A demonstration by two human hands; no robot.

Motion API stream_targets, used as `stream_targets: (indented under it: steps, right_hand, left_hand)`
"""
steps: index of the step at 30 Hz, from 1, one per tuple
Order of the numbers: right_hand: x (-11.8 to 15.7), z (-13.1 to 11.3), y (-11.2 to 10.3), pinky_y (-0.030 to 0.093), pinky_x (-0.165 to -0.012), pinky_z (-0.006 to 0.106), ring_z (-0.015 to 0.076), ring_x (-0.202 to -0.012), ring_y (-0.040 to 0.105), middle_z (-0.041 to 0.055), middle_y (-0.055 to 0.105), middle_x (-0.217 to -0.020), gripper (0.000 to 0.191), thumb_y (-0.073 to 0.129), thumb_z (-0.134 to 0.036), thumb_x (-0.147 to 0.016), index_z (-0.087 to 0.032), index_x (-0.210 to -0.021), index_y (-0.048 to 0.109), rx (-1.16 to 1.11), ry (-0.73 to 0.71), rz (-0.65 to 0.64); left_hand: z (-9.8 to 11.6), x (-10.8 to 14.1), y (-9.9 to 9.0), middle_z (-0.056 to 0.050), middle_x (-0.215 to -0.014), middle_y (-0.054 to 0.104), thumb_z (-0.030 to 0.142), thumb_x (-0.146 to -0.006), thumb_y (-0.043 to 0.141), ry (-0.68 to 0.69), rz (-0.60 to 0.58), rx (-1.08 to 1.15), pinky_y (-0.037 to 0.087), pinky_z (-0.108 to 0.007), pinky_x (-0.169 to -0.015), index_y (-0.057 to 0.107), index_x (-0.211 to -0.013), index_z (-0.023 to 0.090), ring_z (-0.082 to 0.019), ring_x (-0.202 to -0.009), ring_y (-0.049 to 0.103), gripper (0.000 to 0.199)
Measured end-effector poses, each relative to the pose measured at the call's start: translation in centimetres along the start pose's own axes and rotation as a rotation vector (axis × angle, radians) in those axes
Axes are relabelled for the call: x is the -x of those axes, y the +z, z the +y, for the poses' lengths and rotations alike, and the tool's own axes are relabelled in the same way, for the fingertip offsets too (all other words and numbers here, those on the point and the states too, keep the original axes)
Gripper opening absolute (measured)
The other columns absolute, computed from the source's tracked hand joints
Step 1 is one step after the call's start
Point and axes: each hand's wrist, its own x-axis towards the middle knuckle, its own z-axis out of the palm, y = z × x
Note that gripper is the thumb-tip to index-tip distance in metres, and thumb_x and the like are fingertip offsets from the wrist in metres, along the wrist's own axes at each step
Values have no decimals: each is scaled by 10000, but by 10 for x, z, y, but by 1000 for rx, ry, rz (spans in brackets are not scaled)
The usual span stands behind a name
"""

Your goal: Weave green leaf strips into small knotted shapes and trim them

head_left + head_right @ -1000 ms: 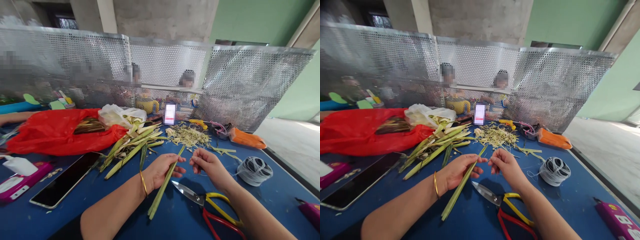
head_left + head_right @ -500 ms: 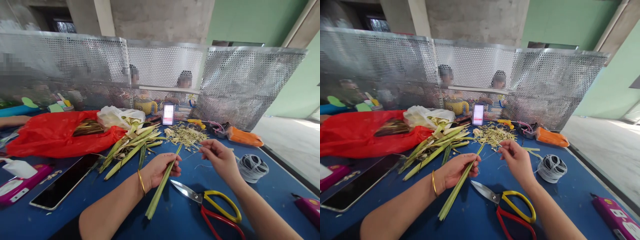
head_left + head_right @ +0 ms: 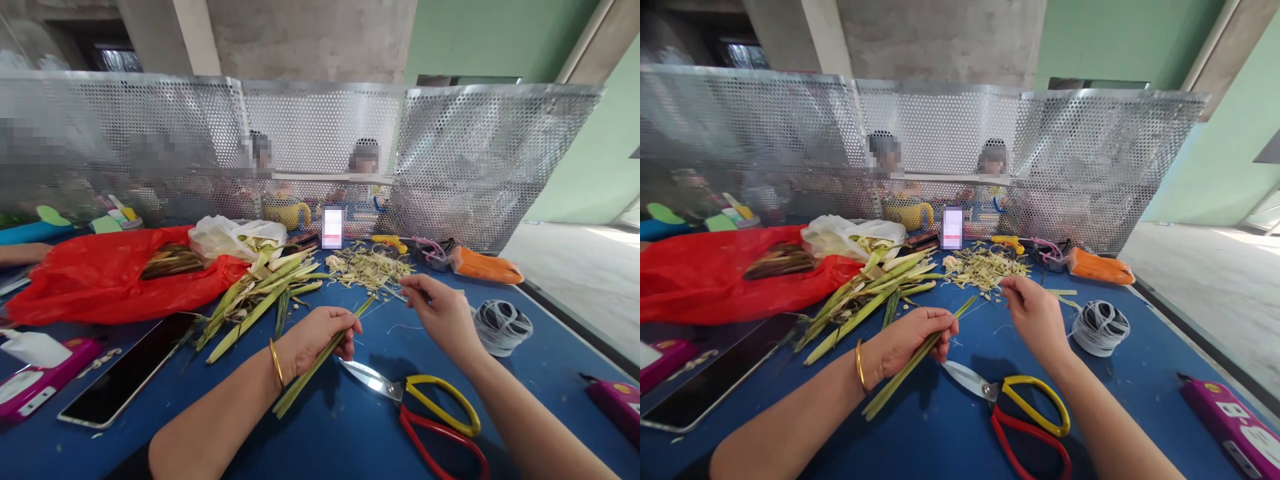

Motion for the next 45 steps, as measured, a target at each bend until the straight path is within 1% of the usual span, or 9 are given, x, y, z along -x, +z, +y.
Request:
stream_targets:
  steps: [5,15,22,25,29,33,37,41,45]
  right_hand:
    - [-1,3,1,426,-646,299,214,-781,632,54,710,-947,213,516,-291,-819,-244,-896,709,90,-15,-122]
    - [20,-19,38,417,-515,217,101,-535,566,-11,632,-659,260,652,-420,-734,-163,-779,650,-770,299,-727]
    - [15,-22,14,368,-553,246,127,-577,485,-12,544,-597,246,527,-366,-843,-194,-678,587,-366,-45,-390]
    - [12,-22,8,364,-600,254,141,-654,494,10,578,-678,225,524,-329,-852,-196,-688,598,-290,-162,-344]
    - [6,-9,20,320,-519,237,111,-541,417,-30,489,-562,273,577,-399,-798,-184,-630,566,-534,51,-526]
    - [11,-8,38,272,-467,227,92,-473,335,-57,390,-510,271,546,-392,-806,-182,-635,534,-622,187,-465]
    - [31,-28,41,314,-548,244,118,-576,405,-8,470,-623,228,433,-254,-896,-178,-705,531,-267,-251,-231]
    - [38,-38,31,301,-576,273,143,-611,416,23,498,-656,242,382,-149,-896,-174,-714,540,-7,-635,-272]
    - [21,-24,24,335,-571,236,119,-616,448,-5,512,-654,236,442,-247,-900,-181,-688,523,-262,-341,-490]
  left_hand:
    - [-4,-3,-3,41,-532,479,337,-782,573,113,42,-138,427,-218,-496,579,-681,150,-81,-461,484,212]
    - [1,0,1,53,-544,452,325,-796,487,158,89,-346,367,-204,-452,556,-675,175,-88,-452,464,205]
    - [8,6,-4,3,-563,566,246,-817,468,415,214,-925,329,-235,-572,625,-643,204,-146,-579,529,238]
    - [9,11,-2,-13,-688,634,192,-809,481,533,14,-1072,336,-231,-642,634,-629,208,-160,-697,559,236]
    - [12,15,1,2,-693,607,218,-859,442,530,-217,-959,355,-210,-619,644,-720,205,-129,-630,534,246]
    - [15,12,-1,5,-670,594,264,-889,412,576,77,-929,358,-213,-596,631,-753,200,-126,-608,529,265]
    - [10,7,-5,-21,-762,646,212,-894,376,624,379,-1149,366,-239,-681,616,-735,197,-155,-748,580,289]
    - [1,8,-2,-42,-757,651,215,-879,401,555,232,-1423,374,-254,-659,621,-731,183,-180,-746,593,267]
    - [7,13,-1,-2,-771,670,161,-843,461,560,-206,-1344,377,-210,-673,652,-717,195,-142,-759,598,231]
